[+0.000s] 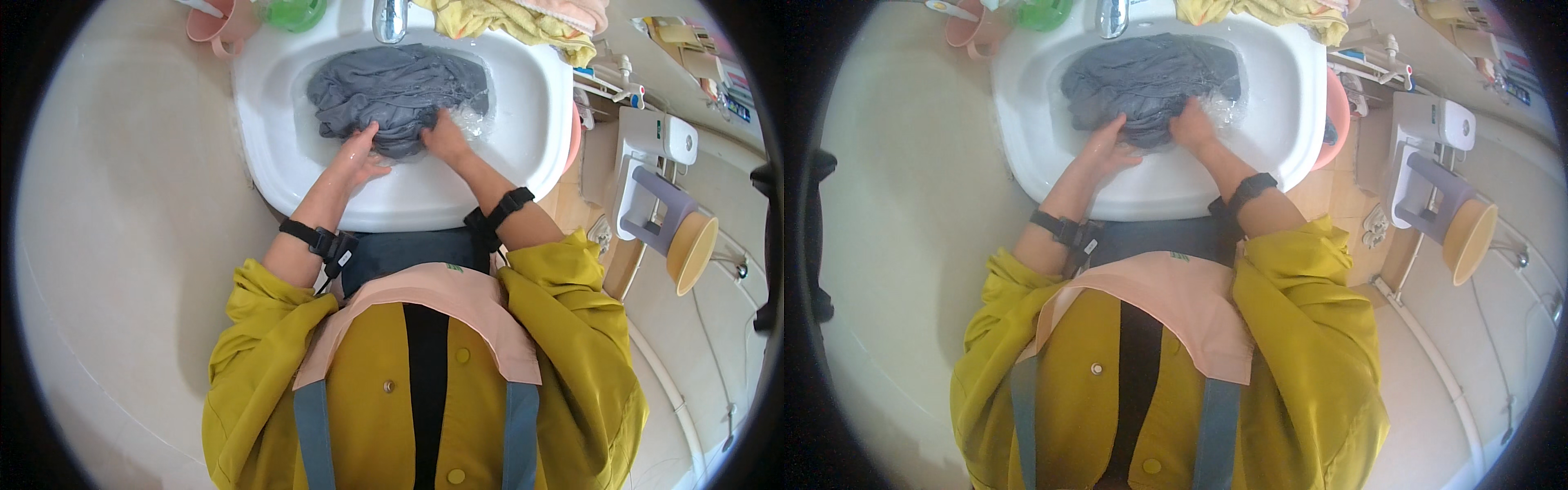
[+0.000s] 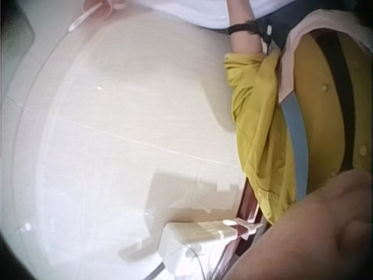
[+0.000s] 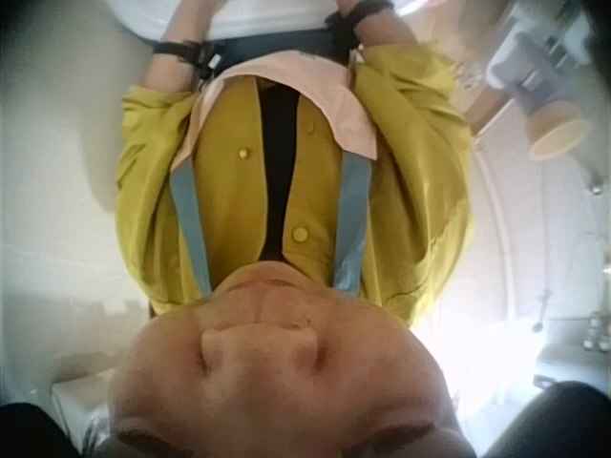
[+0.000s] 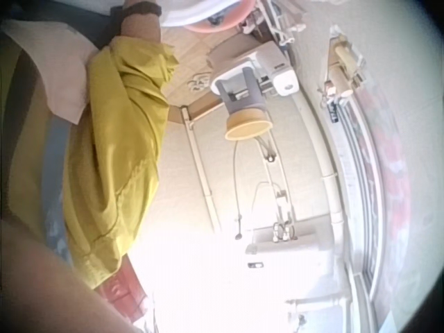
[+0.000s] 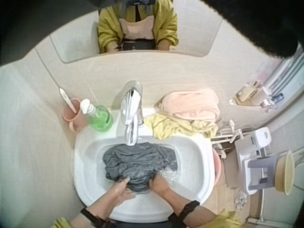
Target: The person hand-washes a yellow t-shirt in a bathroom sink, scrubbing and rinsing it under running water. After wringing out the yellow shirt, they place it in a pink basin and begin washing a gray garment in the same manner.
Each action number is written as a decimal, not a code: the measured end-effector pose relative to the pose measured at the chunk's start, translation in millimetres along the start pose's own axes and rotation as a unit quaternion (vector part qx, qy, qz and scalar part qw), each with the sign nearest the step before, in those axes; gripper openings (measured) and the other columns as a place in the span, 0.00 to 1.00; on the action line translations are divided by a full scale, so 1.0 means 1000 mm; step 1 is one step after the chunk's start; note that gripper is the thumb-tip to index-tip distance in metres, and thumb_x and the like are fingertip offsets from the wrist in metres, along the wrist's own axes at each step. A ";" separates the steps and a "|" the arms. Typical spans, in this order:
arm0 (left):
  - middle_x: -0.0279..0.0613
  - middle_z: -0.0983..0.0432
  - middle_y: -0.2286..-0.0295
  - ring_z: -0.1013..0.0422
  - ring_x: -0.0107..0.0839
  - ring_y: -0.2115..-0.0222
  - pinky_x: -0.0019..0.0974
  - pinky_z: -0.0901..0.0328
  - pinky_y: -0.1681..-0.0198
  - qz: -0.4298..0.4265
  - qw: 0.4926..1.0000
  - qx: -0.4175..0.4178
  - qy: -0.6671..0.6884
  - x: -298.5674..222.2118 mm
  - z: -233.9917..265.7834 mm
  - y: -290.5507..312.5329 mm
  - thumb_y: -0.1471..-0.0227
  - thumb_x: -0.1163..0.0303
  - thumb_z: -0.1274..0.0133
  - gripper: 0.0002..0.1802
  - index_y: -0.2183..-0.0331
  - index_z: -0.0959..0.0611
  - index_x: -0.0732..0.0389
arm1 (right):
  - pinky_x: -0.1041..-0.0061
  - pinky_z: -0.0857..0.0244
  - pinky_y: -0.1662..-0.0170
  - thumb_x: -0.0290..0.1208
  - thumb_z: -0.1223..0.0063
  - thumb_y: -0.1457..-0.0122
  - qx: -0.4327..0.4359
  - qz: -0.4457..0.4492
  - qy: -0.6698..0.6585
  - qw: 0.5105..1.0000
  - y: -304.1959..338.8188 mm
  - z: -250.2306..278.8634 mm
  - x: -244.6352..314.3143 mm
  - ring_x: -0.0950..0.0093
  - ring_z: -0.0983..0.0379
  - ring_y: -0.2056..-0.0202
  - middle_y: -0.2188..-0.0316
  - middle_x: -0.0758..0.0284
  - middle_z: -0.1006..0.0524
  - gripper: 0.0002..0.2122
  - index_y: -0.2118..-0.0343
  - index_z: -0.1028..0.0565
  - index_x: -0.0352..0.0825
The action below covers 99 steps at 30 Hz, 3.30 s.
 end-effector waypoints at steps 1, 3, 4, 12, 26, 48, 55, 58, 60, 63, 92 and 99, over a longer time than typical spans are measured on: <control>0.49 0.44 0.49 0.42 0.48 0.51 0.55 0.40 0.55 0.003 1.000 0.014 0.027 -0.001 -0.005 0.000 0.45 0.53 0.60 0.30 0.46 0.44 0.59 | 0.64 0.37 0.58 0.37 0.50 0.52 -0.046 0.095 -0.027 0.994 0.008 -0.008 0.011 0.54 0.29 0.63 0.65 0.45 0.27 0.21 0.60 0.34 0.24; 0.48 0.40 0.52 0.38 0.43 0.52 0.54 0.39 0.55 0.007 0.996 0.041 0.084 -0.010 -0.022 0.013 0.46 0.50 0.59 0.30 0.48 0.40 0.60 | 0.67 0.36 0.61 0.40 0.52 0.53 0.035 0.099 -0.118 0.987 0.041 -0.005 0.060 0.57 0.28 0.65 0.69 0.49 0.26 0.18 0.66 0.29 0.27; 0.47 0.36 0.55 0.36 0.40 0.55 0.50 0.38 0.56 -0.019 0.992 0.078 0.094 -0.014 -0.024 0.008 0.46 0.50 0.59 0.29 0.51 0.37 0.61 | 0.68 0.37 0.61 0.38 0.53 0.52 0.063 0.125 -0.157 0.978 0.058 -0.005 0.079 0.59 0.28 0.66 0.69 0.49 0.26 0.17 0.66 0.29 0.27; 0.41 0.29 0.67 0.30 0.33 0.66 0.37 0.34 0.61 -0.212 0.961 0.049 0.173 -0.041 -0.042 0.012 0.46 0.59 0.60 0.17 0.63 0.27 0.62 | 0.66 0.43 0.54 0.29 0.52 0.55 -0.187 0.079 -0.285 0.937 0.015 0.038 0.098 0.55 0.40 0.61 0.67 0.50 0.35 0.11 0.68 0.31 0.29; 0.45 0.31 0.67 0.33 0.32 0.65 0.34 0.37 0.63 -0.405 0.908 -0.020 -0.102 -0.072 -0.009 0.001 0.47 0.61 0.59 0.19 0.62 0.30 0.68 | 0.69 0.41 0.59 0.37 0.52 0.48 -0.162 0.087 -0.402 0.897 0.027 -0.001 0.099 0.63 0.34 0.67 0.72 0.54 0.30 0.13 0.70 0.34 0.30; 0.56 0.29 0.65 0.30 0.49 0.64 0.40 0.36 0.59 -0.318 0.703 -0.262 -0.579 -0.114 -0.064 -0.036 0.53 0.58 0.49 0.23 0.64 0.26 0.69 | 0.59 0.44 0.54 0.38 0.59 0.44 -0.192 0.125 -0.064 0.971 -0.081 0.028 0.024 0.50 0.38 0.60 0.65 0.45 0.33 0.16 0.68 0.32 0.26; 0.43 0.34 0.56 0.37 0.32 0.56 0.34 0.43 0.52 -0.253 0.955 -0.030 -0.150 -0.097 -0.085 0.019 0.47 0.59 0.57 0.26 0.53 0.33 0.69 | 0.78 0.40 0.60 0.40 0.56 0.42 0.010 -0.034 -0.678 0.734 -0.052 0.018 0.039 0.78 0.35 0.68 0.71 0.68 0.30 0.13 0.72 0.28 0.34; 0.48 0.30 0.63 0.34 0.35 0.60 0.35 0.40 0.56 -0.256 0.961 -0.100 0.026 -0.098 -0.063 -0.002 0.50 0.58 0.53 0.28 0.55 0.33 0.72 | 0.80 0.41 0.60 0.37 0.53 0.44 0.033 0.021 -0.598 0.801 -0.012 0.030 0.078 0.79 0.36 0.69 0.73 0.70 0.31 0.10 0.74 0.29 0.36; 0.50 0.30 0.65 0.32 0.36 0.66 0.37 0.38 0.61 -0.289 0.951 -0.107 0.005 -0.104 -0.056 0.008 0.48 0.58 0.55 0.24 0.60 0.32 0.70 | 0.81 0.39 0.66 0.35 0.46 0.50 -0.174 0.175 -0.357 0.901 0.017 0.049 0.100 0.79 0.36 0.72 0.77 0.70 0.31 0.10 0.76 0.31 0.34; 0.52 0.35 0.57 0.36 0.37 0.57 0.36 0.39 0.57 -0.358 0.911 -0.105 -0.176 -0.098 -0.086 0.038 0.46 0.57 0.58 0.26 0.55 0.33 0.72 | 0.71 0.37 0.66 0.36 0.48 0.52 -0.151 -0.006 -0.439 0.886 -0.034 0.041 0.060 0.66 0.32 0.74 0.78 0.58 0.28 0.12 0.74 0.31 0.31; 0.57 0.36 0.64 0.35 0.52 0.62 0.45 0.37 0.60 -0.423 0.597 -0.343 -0.589 -0.093 -0.063 -0.009 0.50 0.53 0.54 0.25 0.70 0.31 0.71 | 0.59 0.43 0.57 0.32 0.56 0.45 -0.302 0.090 -0.170 0.934 -0.062 0.045 0.004 0.52 0.37 0.61 0.67 0.49 0.31 0.11 0.71 0.30 0.28; 0.57 0.33 0.62 0.32 0.55 0.63 0.45 0.37 0.59 -0.326 0.592 -0.289 -0.678 -0.103 -0.067 -0.056 0.53 0.49 0.52 0.33 0.62 0.30 0.75 | 0.61 0.42 0.55 0.29 0.53 0.49 -0.195 0.066 -0.107 0.973 -0.078 0.035 0.009 0.56 0.36 0.61 0.67 0.50 0.30 0.10 0.70 0.27 0.27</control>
Point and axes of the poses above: each hand's wrist, its own y-axis away from the middle knuckle, its own z-axis out of the back of the hand, x = y × z, the point moved 7 cm from there along -y, towards the middle knuckle
